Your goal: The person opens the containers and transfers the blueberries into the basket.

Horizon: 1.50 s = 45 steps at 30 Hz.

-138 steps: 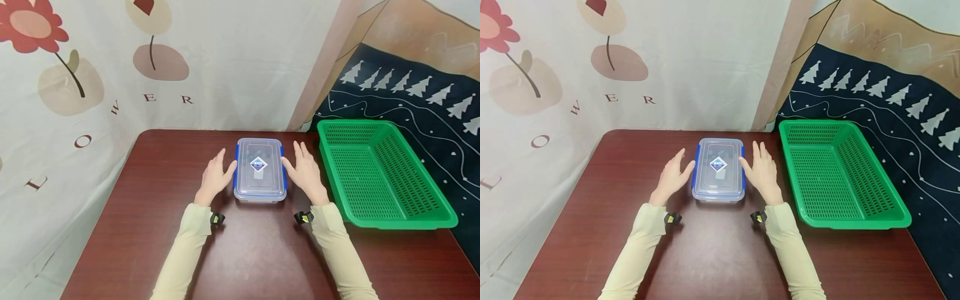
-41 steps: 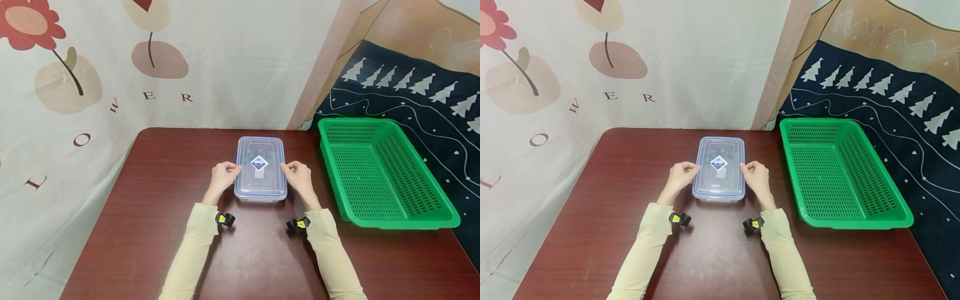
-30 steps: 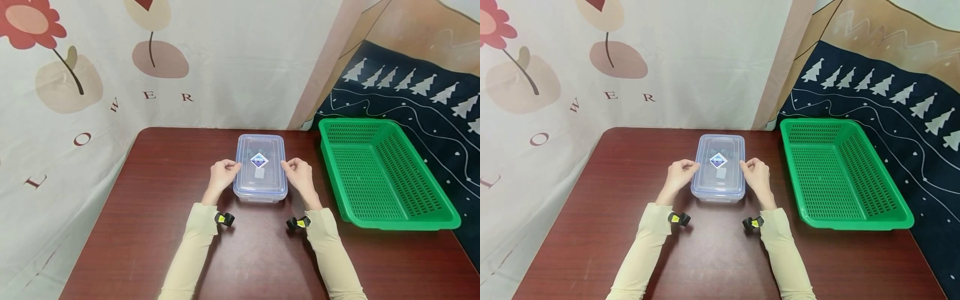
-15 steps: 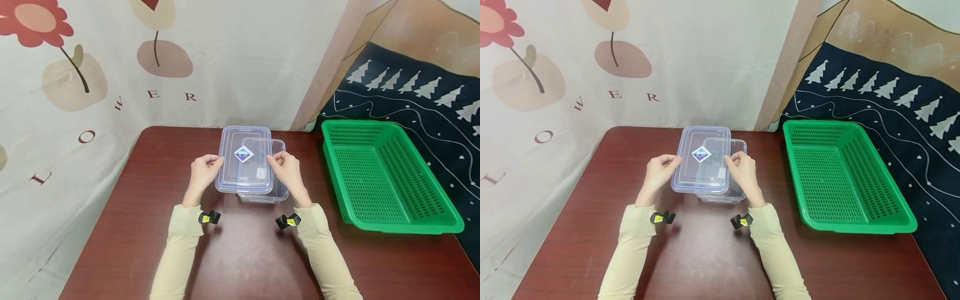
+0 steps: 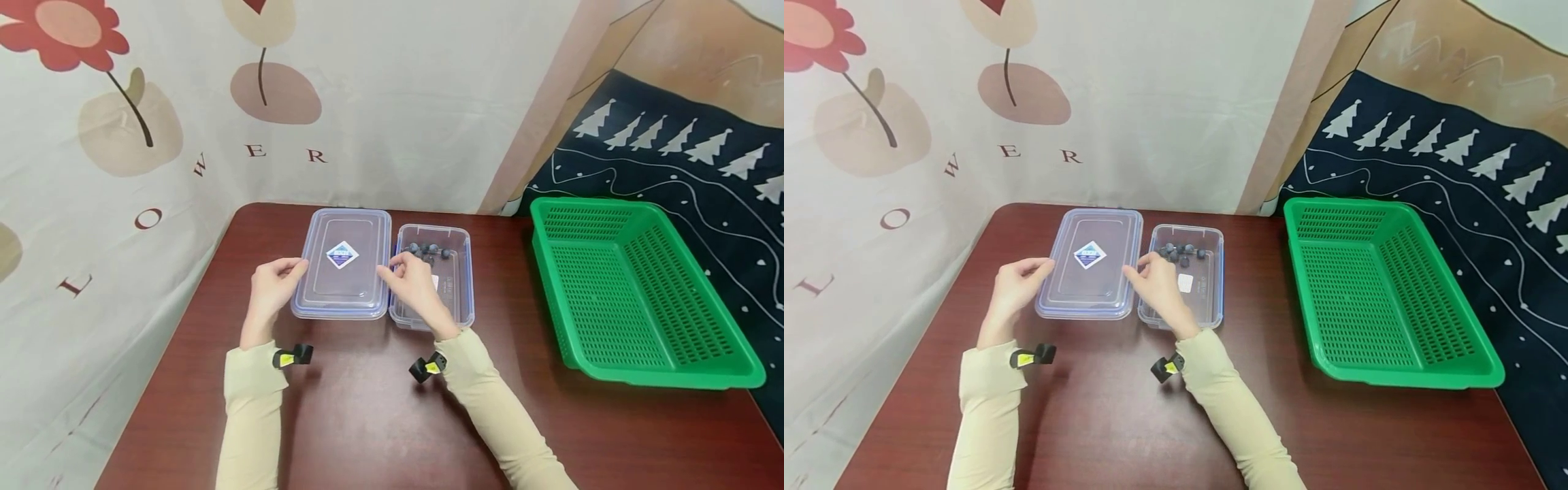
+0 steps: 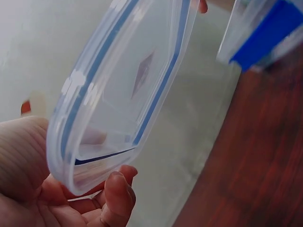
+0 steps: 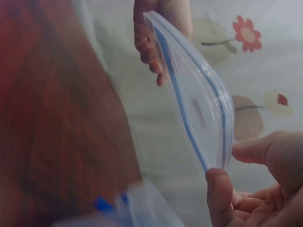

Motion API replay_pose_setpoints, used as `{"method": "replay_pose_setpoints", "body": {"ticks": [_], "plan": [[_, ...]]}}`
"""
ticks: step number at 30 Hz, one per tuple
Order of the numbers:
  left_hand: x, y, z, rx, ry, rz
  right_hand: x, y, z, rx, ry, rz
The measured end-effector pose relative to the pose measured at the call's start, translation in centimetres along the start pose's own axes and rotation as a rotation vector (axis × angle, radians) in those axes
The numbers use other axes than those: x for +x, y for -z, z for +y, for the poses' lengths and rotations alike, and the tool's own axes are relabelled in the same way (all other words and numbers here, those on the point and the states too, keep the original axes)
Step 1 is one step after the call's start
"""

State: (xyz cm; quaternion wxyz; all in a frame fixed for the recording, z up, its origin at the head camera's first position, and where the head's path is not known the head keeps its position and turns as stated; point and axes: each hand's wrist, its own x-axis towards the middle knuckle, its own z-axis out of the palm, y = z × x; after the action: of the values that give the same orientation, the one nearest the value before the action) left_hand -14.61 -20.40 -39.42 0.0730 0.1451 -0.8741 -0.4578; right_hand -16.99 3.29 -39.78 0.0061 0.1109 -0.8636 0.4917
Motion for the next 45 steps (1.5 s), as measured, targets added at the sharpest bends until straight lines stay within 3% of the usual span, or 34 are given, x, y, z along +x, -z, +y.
{"method": "replay_pose_setpoints", "body": {"ticks": [6, 11, 18, 35, 45], "plan": [[0.4, 1.7, -2.7, -0.009, 0.084, -0.039, 0.0, -2.7, -1.0, 0.059, -0.075, -0.131], [0.4, 2.4, -4.3, 0.003, 0.097, -0.067, -0.1, -4.7, -1.4, -0.020, -0.125, -0.195], [0.7, 2.4, -6.2, 0.045, 0.123, -0.111, -0.5, -6.7, -1.4, -0.133, -0.172, -0.218], [1.1, 1.2, -7.1, 0.262, 0.075, -0.143, -0.4, -8.7, -0.4, -0.350, -0.167, -0.242], [0.9, 0.3, -7.1, 0.315, -0.001, -0.122, -0.3, -9.3, -0.5, -0.450, -0.145, -0.245]]}}
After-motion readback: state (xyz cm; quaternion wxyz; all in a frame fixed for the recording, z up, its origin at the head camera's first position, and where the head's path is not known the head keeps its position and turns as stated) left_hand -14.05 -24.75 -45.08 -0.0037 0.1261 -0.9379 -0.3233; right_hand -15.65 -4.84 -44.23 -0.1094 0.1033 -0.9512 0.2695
